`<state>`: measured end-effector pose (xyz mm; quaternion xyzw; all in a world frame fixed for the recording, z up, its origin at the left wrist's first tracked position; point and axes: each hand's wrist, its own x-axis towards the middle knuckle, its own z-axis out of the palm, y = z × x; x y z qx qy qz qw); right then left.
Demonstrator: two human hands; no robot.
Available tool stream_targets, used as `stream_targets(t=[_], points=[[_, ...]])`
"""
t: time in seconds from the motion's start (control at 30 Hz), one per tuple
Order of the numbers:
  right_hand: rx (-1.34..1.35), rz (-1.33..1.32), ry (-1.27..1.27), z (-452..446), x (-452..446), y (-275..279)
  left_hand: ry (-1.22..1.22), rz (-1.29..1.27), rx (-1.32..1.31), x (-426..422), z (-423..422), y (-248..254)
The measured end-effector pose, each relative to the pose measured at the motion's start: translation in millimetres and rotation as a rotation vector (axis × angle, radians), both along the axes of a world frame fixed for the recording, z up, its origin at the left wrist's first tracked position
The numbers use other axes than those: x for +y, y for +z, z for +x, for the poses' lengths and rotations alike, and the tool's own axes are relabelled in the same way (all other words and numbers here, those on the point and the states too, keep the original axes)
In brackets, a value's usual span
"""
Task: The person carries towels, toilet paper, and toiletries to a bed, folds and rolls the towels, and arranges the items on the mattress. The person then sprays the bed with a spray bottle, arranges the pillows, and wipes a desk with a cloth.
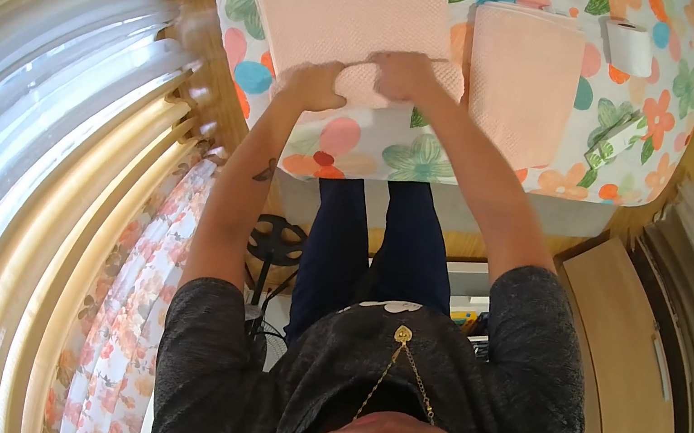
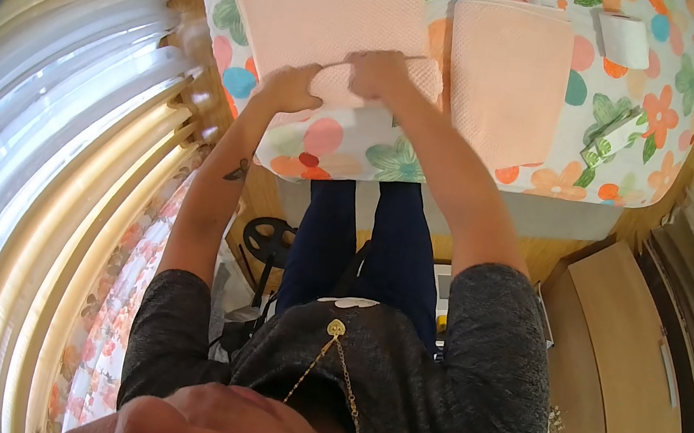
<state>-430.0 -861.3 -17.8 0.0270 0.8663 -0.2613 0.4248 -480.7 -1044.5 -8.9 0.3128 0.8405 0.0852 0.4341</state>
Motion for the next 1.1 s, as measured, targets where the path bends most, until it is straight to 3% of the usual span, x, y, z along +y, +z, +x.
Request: stream_targets(t=[0.03,0.1,0.17,0.23,0.27,0.3,0.33,0.43,0.5,0.57,0.6,0.63,0.67,0.7,0.73,0.8,0.83,0.9,0.93,1.0,1.03,1.1], points=[[0.002,0.007,-0.001,11.1,-6.5,7.3,0.041,0.024,-0.168,1.5,-5.7,-5.5],[0.878,0.357,0.175,41.4,-23.4,22.3,0.103,0.021,-0.319,4.3,-22.8,-11.8],[0.857,0.381,0.191,47.4,-24.3,5.1,0.174,0.012,-0.478,5.8,-20.0,-21.4],[0.842,0.387,0.198,39.5,-25.2,-5.7,0.066,-0.147,-0.127,6.7,-3.5,-29.8],[0.578,0.241,0.133,21.6,-22.0,-4.8,0.074,-0.151,-0.12,11.8,5.1,-20.0],[0.307,0.095,0.068,7.6,-20.2,-4.4,0.032,-0.034,0.268,17.4,24.1,0.1],[0.305,0.088,0.065,-2.9,-18.1,-6.3,-0.02,0.087,0.651,22.1,38.3,12.6],[0.162,0.048,0.088,-12.2,-14.8,-4.5,-0.023,-0.03,0.523,26.4,25.7,-1.6],[0.753,0.409,0.109,6.6,-24.4,4.5,-0.016,-0.063,0.425,29.0,-1.2,-17.8],[0.853,0.488,0.133,16.0,-15.4,0.5,-0.021,-0.055,0.118,30.7,-23.8,-15.8],[0.956,0.554,0.151,21.8,-13.8,-0.6,-0.015,-0.059,0.11,31.4,-26.2,-11.1],[0.96,0.549,0.156,17.2,-11.9,3.8,-0.015,-0.074,-0.123,32.0,-31.2,-9.9],[0.7,0.334,0.129,8.2,-6.4,7.0,-0.018,-0.085,-0.351,35.1,-37.7,-8.3],[0.43,0.124,0.099,3.3,-3.5,11.1,0.0,-0.053,-0.412,27.7,-32.0,-20.9],[0.427,0.124,0.097,0.2,-2.9,8.6,-0.002,-0.053,-0.415,26.5,-21.1,-18.2],[0.168,-0.007,0.148,-9.0,1.6,-1.5,0.027,-0.137,0.144,30.0,8.5,-3.4],[0.165,-0.004,0.139,-4.5,1.7,-5.6,0.017,-0.134,0.143,33.2,20.2,-0.6],[0.399,0.061,0.12,8.5,-2.4,-12.5,0.045,0.001,0.496,36.5,38.5,0.8],[0.398,0.062,0.119,13.6,0.0,-5.6,0.045,0.002,0.495,36.8,36.1,1.4],[0.819,0.01,-0.185,33.1,13.5,17.3,0.031,-0.049,0.33,39.6,26.5,2.9],[0.812,0.013,-0.181,46.1,20.5,23.4,0.034,-0.046,0.323,39.9,23.7,2.3],[0.877,0.152,-0.867,69.2,31.6,29.5,0.051,-0.008,0.282,38.8,21.7,1.0]])
